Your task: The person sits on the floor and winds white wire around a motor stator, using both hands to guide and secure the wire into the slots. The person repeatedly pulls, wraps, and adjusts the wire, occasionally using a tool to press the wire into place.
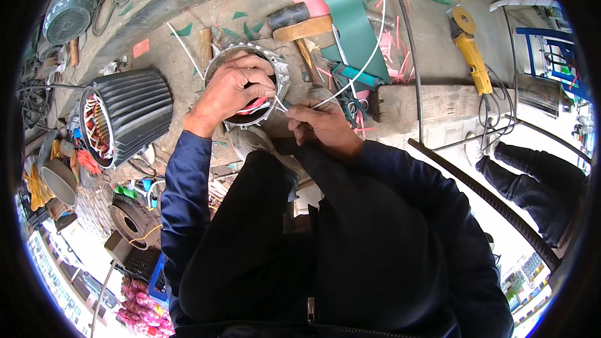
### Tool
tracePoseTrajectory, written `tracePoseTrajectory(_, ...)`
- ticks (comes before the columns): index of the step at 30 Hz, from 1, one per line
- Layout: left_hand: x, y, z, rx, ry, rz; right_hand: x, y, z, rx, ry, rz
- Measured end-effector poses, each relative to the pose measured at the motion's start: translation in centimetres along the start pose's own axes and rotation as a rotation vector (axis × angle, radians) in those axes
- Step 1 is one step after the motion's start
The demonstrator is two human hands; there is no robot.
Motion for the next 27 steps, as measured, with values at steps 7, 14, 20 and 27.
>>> tracePoseTrajectory(7,0.1,-0.2,0.1,-0.004,0.015,0.007,-0.2,0.6,0.3,0.024,0.065,0.071)
tracePoseTrajectory(14,0.2,-0.1,0.2,0.010,-0.004,-0.003,0.1,1.0,0.4,0.037,0.011,0.096)
tracePoseTrajectory(20,0.1,-0.1,0.1,-0.002,0.026,0.005,0.0,1.3,0.4,0.107,-0.035,0.095)
tracePoseTrajectory(27,0.1,-0.2,0.0,-0.009,0.029,0.004,-0.1,1.1,0.1,0.130,-0.033,0.123)
Point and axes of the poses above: each hand's wrist, its own x-axis towards the middle knuckle, its own y-axis out of the back of the hand, z = x × y, the point moved 2 cm from there along x, towards the middle knuckle, and after that the axes turned 14 degrees about z, right-handed, at the moved point
